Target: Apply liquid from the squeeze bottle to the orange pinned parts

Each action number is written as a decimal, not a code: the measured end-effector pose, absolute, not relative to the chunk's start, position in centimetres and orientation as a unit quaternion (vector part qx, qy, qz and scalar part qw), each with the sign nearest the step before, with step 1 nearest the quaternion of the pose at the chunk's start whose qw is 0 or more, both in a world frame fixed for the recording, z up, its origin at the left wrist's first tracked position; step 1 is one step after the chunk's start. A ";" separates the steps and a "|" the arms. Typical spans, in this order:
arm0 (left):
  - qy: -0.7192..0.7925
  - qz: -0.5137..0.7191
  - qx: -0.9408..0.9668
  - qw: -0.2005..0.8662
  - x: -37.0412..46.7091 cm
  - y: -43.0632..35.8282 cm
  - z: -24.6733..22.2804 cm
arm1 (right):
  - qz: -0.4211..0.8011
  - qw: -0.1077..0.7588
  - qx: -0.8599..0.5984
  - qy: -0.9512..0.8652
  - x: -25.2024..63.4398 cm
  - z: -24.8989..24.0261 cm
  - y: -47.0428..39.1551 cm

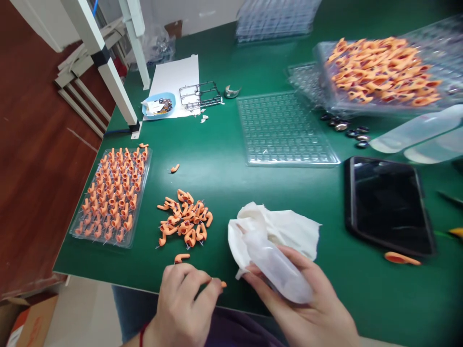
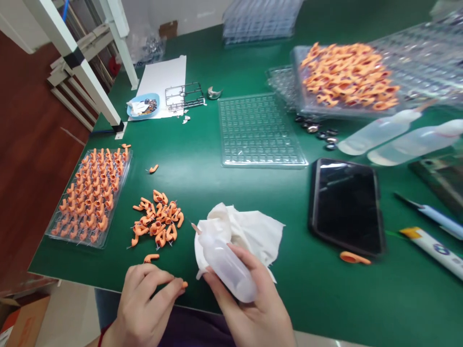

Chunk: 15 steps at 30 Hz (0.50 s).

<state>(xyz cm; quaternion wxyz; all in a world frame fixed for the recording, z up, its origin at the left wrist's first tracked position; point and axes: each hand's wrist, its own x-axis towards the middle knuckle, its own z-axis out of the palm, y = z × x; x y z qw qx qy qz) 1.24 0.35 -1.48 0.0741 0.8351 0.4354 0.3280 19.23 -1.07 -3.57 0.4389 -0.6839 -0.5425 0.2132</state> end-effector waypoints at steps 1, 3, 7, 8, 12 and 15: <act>0.432 0.327 0.837 0.075 1.4 0.4 -1.5 | 0.244 0.454 -0.685 -0.515 19.1 -3.4 -1.4; 0.423 0.326 0.842 0.075 1.6 0.4 -1.5 | 0.322 0.486 -0.672 -0.456 18.6 -3.4 -2.2; 0.409 0.336 0.844 0.084 2.0 0.3 -1.4 | 0.401 0.508 -0.644 -0.408 18.0 -4.3 -2.8; 0.406 0.342 0.843 0.088 2.1 0.3 -1.3 | 0.401 0.508 -0.644 -0.407 18.0 -4.4 -2.8; 0.405 0.370 0.830 0.104 2.0 0.2 -1.2 | 0.391 0.522 -0.655 -0.381 18.6 -3.8 -1.9; 0.412 0.384 0.819 0.114 2.0 0.2 -1.2 | 0.396 0.542 -0.650 -0.357 19.0 -3.3 -1.3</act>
